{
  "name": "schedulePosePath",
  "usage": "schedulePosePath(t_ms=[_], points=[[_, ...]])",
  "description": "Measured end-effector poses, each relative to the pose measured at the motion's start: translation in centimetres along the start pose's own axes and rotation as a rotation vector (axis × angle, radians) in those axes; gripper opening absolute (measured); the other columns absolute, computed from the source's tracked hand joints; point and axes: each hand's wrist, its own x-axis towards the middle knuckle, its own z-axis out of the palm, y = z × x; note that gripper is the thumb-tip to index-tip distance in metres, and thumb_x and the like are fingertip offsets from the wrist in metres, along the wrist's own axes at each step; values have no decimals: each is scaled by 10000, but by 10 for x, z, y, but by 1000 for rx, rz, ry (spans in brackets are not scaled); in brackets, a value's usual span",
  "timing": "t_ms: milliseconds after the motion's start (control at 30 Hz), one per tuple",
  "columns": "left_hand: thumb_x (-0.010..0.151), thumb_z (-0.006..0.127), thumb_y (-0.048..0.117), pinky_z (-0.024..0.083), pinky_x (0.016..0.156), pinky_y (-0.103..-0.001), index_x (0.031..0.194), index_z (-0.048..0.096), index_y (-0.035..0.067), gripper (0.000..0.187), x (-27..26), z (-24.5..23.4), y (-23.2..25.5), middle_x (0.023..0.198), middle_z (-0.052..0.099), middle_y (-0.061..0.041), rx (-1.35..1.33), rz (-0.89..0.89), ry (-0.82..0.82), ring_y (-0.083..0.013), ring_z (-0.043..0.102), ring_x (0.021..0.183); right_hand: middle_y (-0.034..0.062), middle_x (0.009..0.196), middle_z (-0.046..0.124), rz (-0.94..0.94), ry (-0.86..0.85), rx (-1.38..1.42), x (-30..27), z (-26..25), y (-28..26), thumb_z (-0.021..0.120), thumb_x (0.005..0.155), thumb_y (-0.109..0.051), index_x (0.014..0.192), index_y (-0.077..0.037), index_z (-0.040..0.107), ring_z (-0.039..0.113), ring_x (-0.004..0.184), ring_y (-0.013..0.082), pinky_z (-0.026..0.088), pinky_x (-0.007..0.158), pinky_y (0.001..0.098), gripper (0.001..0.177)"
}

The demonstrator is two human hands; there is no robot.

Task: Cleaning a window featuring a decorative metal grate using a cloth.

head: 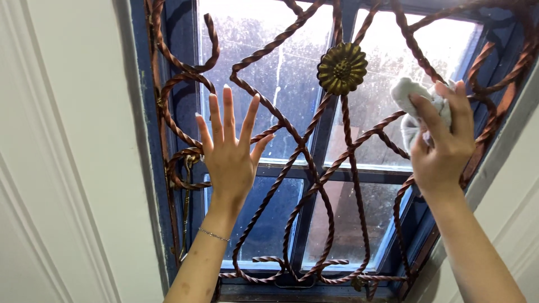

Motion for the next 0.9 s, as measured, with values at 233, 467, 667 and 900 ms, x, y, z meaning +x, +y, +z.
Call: schedulePosePath(t_ms=[233,467,667,900], points=[[969,664,531,77,1304,-550,1630,259,323,803,0,5,-2,1711,182,-56,59,24,41,-324,91,1586,112,1527,470,-209,17,231,3,-22,-72,650,988,-79,1397,-296,606,506,1348,402,539,1057,540,466],[974,671,528,78,1300,-567,1639,238,305,825,-1,5,-1,1713,183,20,111,50,16,-349,95,1578,116,1156,585,-597,-446,485,6,-46,-104,581,991,-204,1261,-270,579,597,1077,303,590,884,464,277],[978,665,538,118,1295,-596,1638,230,337,816,-1,7,-3,1714,126,-72,70,28,49,-374,74,1581,112,1360,604,-518,-237,113,19,-22,-42,676,987,-114,1302,-311,647,521,1325,313,573,1022,407,372],[967,659,562,204,1299,-600,1633,239,364,812,-2,9,-3,1717,132,-68,104,20,46,-420,42,1567,151,1439,626,-52,39,113,20,-7,-18,698,1024,18,1378,-280,662,560,1371,371,583,1027,415,465]])
